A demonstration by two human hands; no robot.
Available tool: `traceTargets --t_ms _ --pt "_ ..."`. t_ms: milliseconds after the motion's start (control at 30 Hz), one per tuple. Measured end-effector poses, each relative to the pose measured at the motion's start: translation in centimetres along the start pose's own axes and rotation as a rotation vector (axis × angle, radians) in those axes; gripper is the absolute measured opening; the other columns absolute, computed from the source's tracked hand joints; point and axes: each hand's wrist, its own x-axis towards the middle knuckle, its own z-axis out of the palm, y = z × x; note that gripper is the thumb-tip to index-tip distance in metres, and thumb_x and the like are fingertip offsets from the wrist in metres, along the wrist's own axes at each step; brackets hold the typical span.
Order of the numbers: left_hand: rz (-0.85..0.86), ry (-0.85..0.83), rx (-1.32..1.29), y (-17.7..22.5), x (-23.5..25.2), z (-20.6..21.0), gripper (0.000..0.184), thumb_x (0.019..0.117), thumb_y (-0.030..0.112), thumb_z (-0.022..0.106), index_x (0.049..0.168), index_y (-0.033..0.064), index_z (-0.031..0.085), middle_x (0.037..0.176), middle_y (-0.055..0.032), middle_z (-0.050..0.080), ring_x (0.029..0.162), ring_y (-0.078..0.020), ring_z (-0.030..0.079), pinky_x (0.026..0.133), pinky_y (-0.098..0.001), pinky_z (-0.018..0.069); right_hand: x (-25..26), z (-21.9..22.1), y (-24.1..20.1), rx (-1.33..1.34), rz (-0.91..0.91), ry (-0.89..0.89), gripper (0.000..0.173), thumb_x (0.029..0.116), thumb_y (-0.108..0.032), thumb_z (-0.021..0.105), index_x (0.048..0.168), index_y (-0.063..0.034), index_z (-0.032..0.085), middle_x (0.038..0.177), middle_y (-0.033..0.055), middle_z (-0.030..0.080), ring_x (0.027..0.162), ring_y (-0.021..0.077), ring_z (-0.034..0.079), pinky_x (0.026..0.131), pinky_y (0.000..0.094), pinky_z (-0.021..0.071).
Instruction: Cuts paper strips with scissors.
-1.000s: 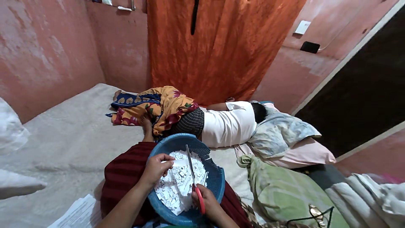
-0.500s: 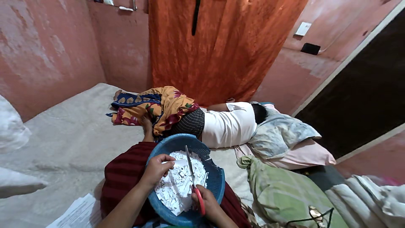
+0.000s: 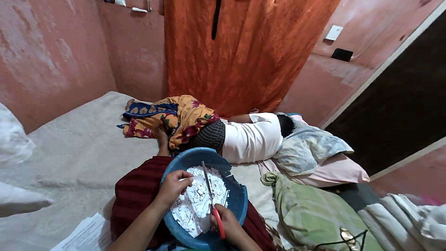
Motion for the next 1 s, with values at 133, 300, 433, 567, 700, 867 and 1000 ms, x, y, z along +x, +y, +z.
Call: traceTargets --t_ms 133,300,433,567,700,867,1000 --pt "0.004 -0.006 -0.015 0.0 0.0 0.02 0.006 0.0951 0.001 0.065 0.1 0.0007 0.069 0.076 0.0021 0.067 0.054 -0.002 0.054 0.052 -0.0176 0.0465 0.13 -0.06 -0.24 -0.048 0.019 -0.044 0.043 0.0879 -0.04 0.066 0.108 -0.0031 0.058 0.079 -0.0002 0.057 0.069 0.0086 0.057 0.066 0.0308 0.0506" --pt "0.01 -0.071 0.069 -0.14 -0.01 -0.08 0.008 0.0958 0.006 0.066 0.102 0.0013 0.069 0.08 0.0021 0.068 0.059 -0.0023 0.057 0.056 -0.0187 0.0478 0.18 0.02 0.03 -0.074 -0.006 -0.025 0.037 0.0963 -0.037 0.063 0.102 -0.0011 0.06 0.077 0.0028 0.058 0.067 0.0112 0.058 0.066 0.0329 0.0518" --pt "0.021 -0.022 -0.002 -0.22 0.02 0.04 0.006 0.0959 0.003 0.066 0.1 0.0009 0.069 0.078 0.0016 0.068 0.058 -0.0023 0.056 0.055 -0.0181 0.0477 0.06 0.11 0.1 -0.016 -0.008 0.003 0.031 0.0942 -0.035 0.064 0.099 -0.0042 0.059 0.074 -0.0004 0.057 0.064 0.0085 0.058 0.064 0.0297 0.0525" --pt "0.016 -0.017 -0.003 -0.15 0.0 0.13 0.006 0.0953 0.003 0.067 0.1 0.0011 0.069 0.079 0.0012 0.069 0.058 -0.0025 0.058 0.055 -0.0181 0.0487 0.12 -0.07 -0.42 -0.083 0.04 -0.051 0.043 0.0884 -0.04 0.068 0.106 -0.0025 0.059 0.08 0.0016 0.057 0.069 0.0105 0.057 0.067 0.0328 0.0505" --pt "-0.007 -0.122 0.114 -0.16 0.07 -0.1 0.011 0.0963 0.01 0.067 0.104 0.0016 0.069 0.081 0.0015 0.068 0.06 -0.0026 0.058 0.057 -0.0197 0.049 0.32 0.0 0.09 -0.081 0.008 -0.047 0.043 0.0896 -0.04 0.07 0.105 -0.0019 0.06 0.08 0.0024 0.058 0.069 0.011 0.057 0.067 0.033 0.0507" --pt "-0.006 -0.091 0.103 -0.16 0.04 0.01 0.013 0.0963 0.007 0.067 0.107 0.0006 0.068 0.083 0.0003 0.068 0.06 -0.0032 0.058 0.057 -0.0195 0.0491 0.14 0.01 -0.15 -0.056 0.019 0.005 0.036 0.0942 -0.036 0.065 0.104 -0.0022 0.059 0.078 0.0021 0.057 0.067 0.0104 0.057 0.065 0.0316 0.0509" --pt "-0.005 -0.037 0.072 -0.01 -0.08 0.08 0.009 0.0987 0.005 0.064 0.105 0.0011 0.067 0.082 0.0002 0.068 0.059 -0.0028 0.059 0.057 -0.0186 0.0501 -0.04 0.08 -0.01 -0.055 -0.03 0.04 0.036 0.0966 -0.037 0.062 0.099 -0.0018 0.06 0.075 0.0011 0.058 0.066 0.0094 0.059 0.065 0.0307 0.0522"
